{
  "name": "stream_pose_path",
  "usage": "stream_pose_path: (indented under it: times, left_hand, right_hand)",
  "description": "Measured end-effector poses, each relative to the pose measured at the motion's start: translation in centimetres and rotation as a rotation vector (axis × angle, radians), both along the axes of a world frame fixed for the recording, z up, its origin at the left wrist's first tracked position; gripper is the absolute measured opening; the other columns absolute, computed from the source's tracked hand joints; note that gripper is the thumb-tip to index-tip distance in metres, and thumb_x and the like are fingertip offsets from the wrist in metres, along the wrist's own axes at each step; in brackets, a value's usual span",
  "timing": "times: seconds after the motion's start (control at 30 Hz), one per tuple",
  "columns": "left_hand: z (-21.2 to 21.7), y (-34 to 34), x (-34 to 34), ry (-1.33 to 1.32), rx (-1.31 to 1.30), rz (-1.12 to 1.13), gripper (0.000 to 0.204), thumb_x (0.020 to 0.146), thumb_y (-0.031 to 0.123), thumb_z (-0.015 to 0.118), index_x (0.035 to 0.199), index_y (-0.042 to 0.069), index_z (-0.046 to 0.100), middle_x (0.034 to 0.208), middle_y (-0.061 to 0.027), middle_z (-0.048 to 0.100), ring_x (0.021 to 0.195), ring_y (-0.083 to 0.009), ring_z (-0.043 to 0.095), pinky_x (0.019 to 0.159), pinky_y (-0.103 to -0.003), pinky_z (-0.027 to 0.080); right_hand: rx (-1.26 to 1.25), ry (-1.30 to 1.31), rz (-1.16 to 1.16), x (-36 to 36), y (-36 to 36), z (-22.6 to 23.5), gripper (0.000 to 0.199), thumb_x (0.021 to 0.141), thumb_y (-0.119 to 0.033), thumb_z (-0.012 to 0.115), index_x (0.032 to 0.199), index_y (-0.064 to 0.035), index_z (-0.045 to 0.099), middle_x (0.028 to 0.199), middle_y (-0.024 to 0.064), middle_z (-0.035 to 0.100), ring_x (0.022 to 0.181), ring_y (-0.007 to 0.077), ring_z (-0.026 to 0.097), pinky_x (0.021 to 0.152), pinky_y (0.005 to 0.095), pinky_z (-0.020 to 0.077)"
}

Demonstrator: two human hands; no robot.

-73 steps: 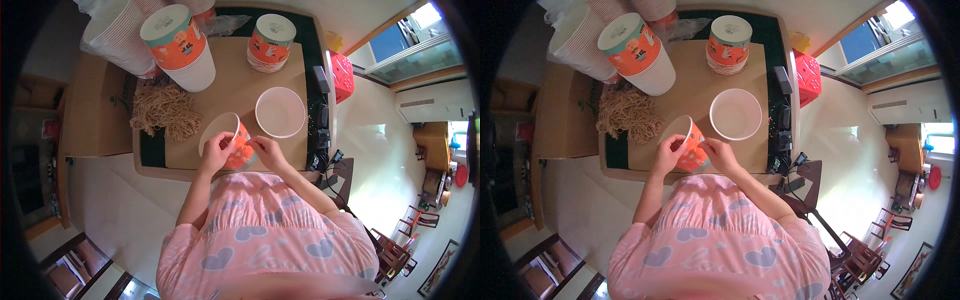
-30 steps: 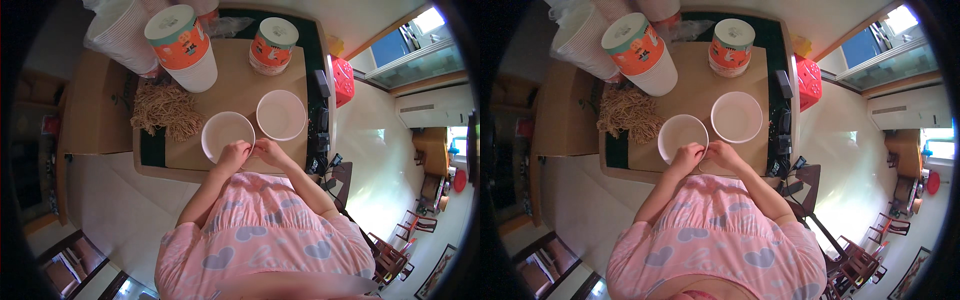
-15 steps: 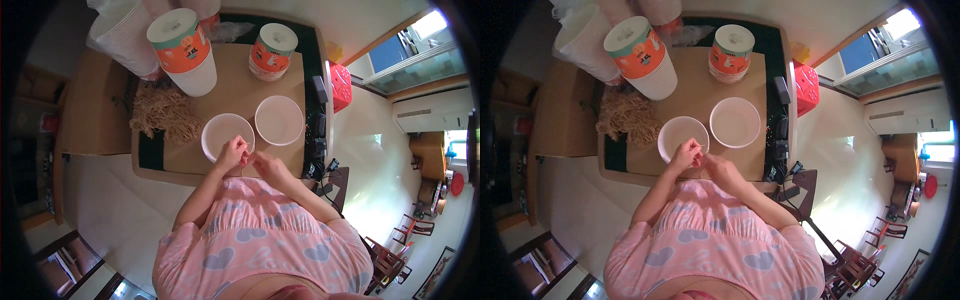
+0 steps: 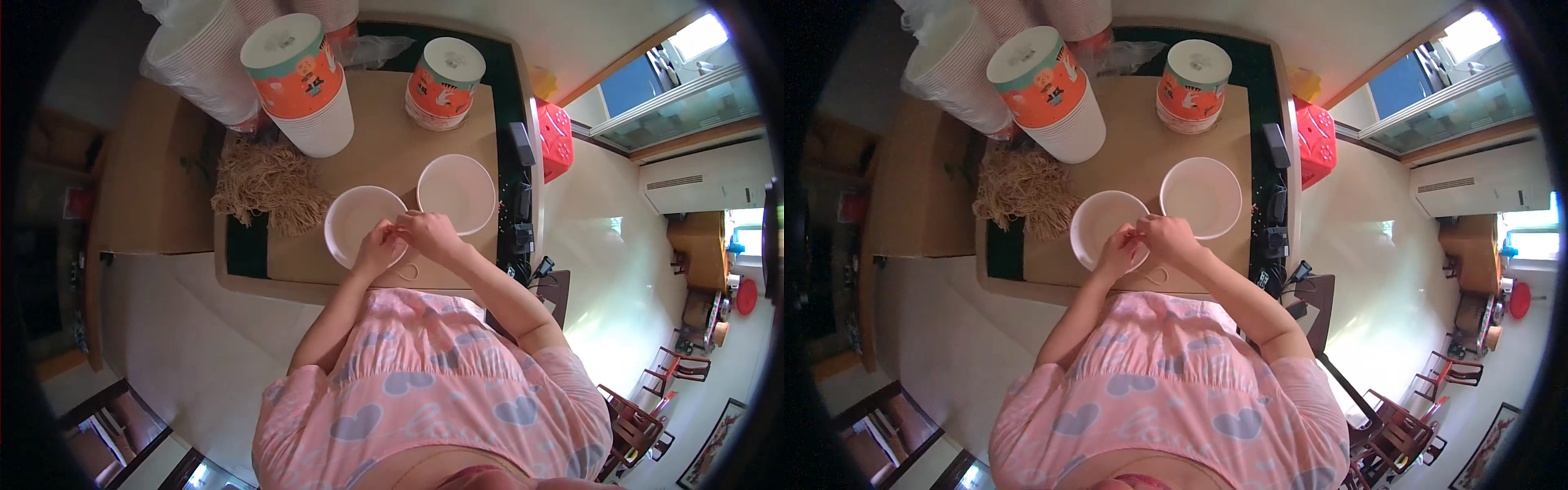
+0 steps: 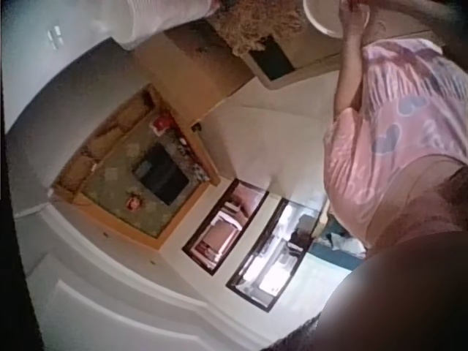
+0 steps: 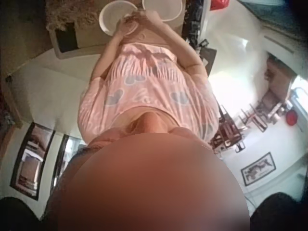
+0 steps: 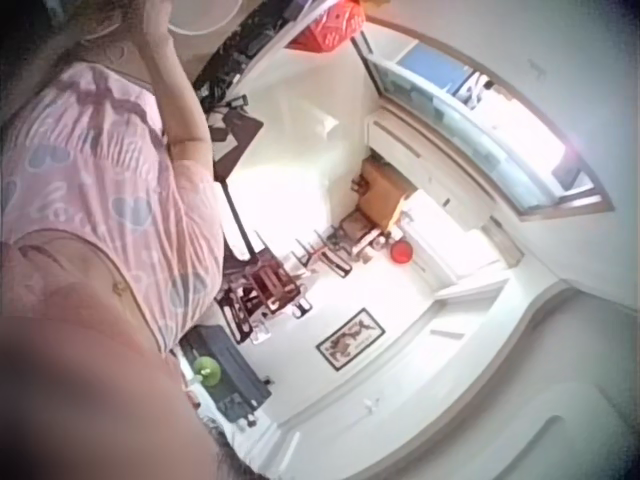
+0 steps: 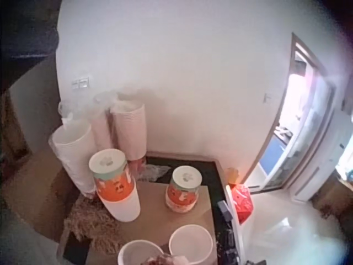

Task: The person is tying thin strings through pre-drilled holes in paper cups, likely as part of a decorative or functional assembly process.

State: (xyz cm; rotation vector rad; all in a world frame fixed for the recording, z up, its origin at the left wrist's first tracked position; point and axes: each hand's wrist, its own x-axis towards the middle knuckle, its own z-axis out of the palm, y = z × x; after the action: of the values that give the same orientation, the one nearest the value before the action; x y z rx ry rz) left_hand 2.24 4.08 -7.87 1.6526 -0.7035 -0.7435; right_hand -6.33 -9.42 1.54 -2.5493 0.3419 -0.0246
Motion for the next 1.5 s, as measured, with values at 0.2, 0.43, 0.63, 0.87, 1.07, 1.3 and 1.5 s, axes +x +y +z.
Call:
stream_pose_path:
  times: [0.2, 0.43, 0.63, 0.87, 1.07, 1.3, 1.5]
  left_hand:
    - [2.3, 0.7, -0.4, 0.199, 0.108, -0.067, 0.008, 0.088, 0.01, 0.055, 0.086, 0.002, 0.053, 0.067, -0.0057, 0.056, 0.062, -0.0108, 0.053, 0.056, -0.028, 0.043]
    - [5.1, 1.6, 0.0, -0.039, 0.078, -0.239, 0.018, 0.076, 0.015, 0.07, 0.082, 0.004, 0.057, 0.068, -0.0045, 0.054, 0.061, -0.0132, 0.055, 0.057, -0.03, 0.045]
    - [5.6, 1.9, -1.1, -0.54, 0.054, -0.24, 0.009, 0.076, 0.019, 0.07, 0.082, 0.013, 0.069, 0.071, -0.0062, 0.052, 0.063, -0.0241, 0.056, 0.057, -0.038, 0.047]
    - [5.5, 1.3, -1.2, -0.852, 0.055, -0.281, 0.006, 0.08, 0.023, 0.064, 0.082, 0.02, 0.068, 0.071, -0.0035, 0.051, 0.064, -0.0212, 0.058, 0.054, -0.036, 0.049]
    - [4.4, 1.0, -1.5, -0.904, 0.16, -0.267, 0.01, 0.081, 0.026, 0.064, 0.078, 0.016, 0.065, 0.073, -0.005, 0.052, 0.066, -0.0229, 0.059, 0.055, -0.037, 0.049]
    - [4.5, 1.0, -2.3, -0.746, 0.101, -0.155, 0.005, 0.076, 0.013, 0.064, 0.074, 0.01, 0.061, 0.073, -0.0069, 0.051, 0.066, -0.0257, 0.059, 0.057, -0.038, 0.049]
    - [4.9, 1.2, -2.2, -0.903, 0.066, -0.163, 0.004, 0.076, 0.012, 0.063, 0.08, 0.011, 0.061, 0.074, -0.0044, 0.05, 0.069, -0.0217, 0.058, 0.056, -0.037, 0.049]
  right_hand:
    - [-0.02, 0.051, 0.038, -1.2, 0.2, -1.7, 0.014, 0.082, -0.024, 0.061, 0.078, -0.0104, 0.06, 0.072, 0.0086, 0.062, 0.071, 0.0301, 0.063, 0.06, 0.0412, 0.0493]
    - [0.051, 0.093, -0.132, -2.1, 0.6, -1.7, 0.01, 0.079, -0.017, 0.06, 0.084, -0.0087, 0.057, 0.069, 0.0133, 0.063, 0.064, 0.0342, 0.062, 0.057, 0.0436, 0.0483]
    - [0.125, -0.006, -0.164, -2.7, 0.8, -2.0, 0.009, 0.085, -0.019, 0.054, 0.085, -0.0106, 0.056, 0.068, 0.0142, 0.063, 0.063, 0.0358, 0.062, 0.056, 0.0458, 0.0486]
    - [0.137, 0.033, -0.218, -3.1, 0.6, -2.5, 0.011, 0.087, -0.022, 0.053, 0.088, -0.0111, 0.056, 0.069, 0.0143, 0.063, 0.066, 0.0366, 0.062, 0.058, 0.0472, 0.0486]
    - [0.159, 0.031, -0.16, -3.6, 0.9, -1.6, 0.011, 0.087, -0.019, 0.054, 0.086, -0.0089, 0.058, 0.078, 0.0153, 0.064, 0.073, 0.0358, 0.062, 0.063, 0.0455, 0.0492]
    - [0.253, -0.065, -0.197, -3.9, 1.0, -1.7, 0.011, 0.084, -0.014, 0.056, 0.086, -0.0044, 0.061, 0.084, 0.0157, 0.063, 0.079, 0.0347, 0.062, 0.067, 0.0422, 0.0496]
    - [0.291, -0.121, -0.256, -3.5, 1.1, -1.8, 0.015, 0.085, -0.015, 0.057, 0.091, -0.0031, 0.064, 0.082, 0.0173, 0.065, 0.077, 0.0348, 0.063, 0.067, 0.0423, 0.0495]
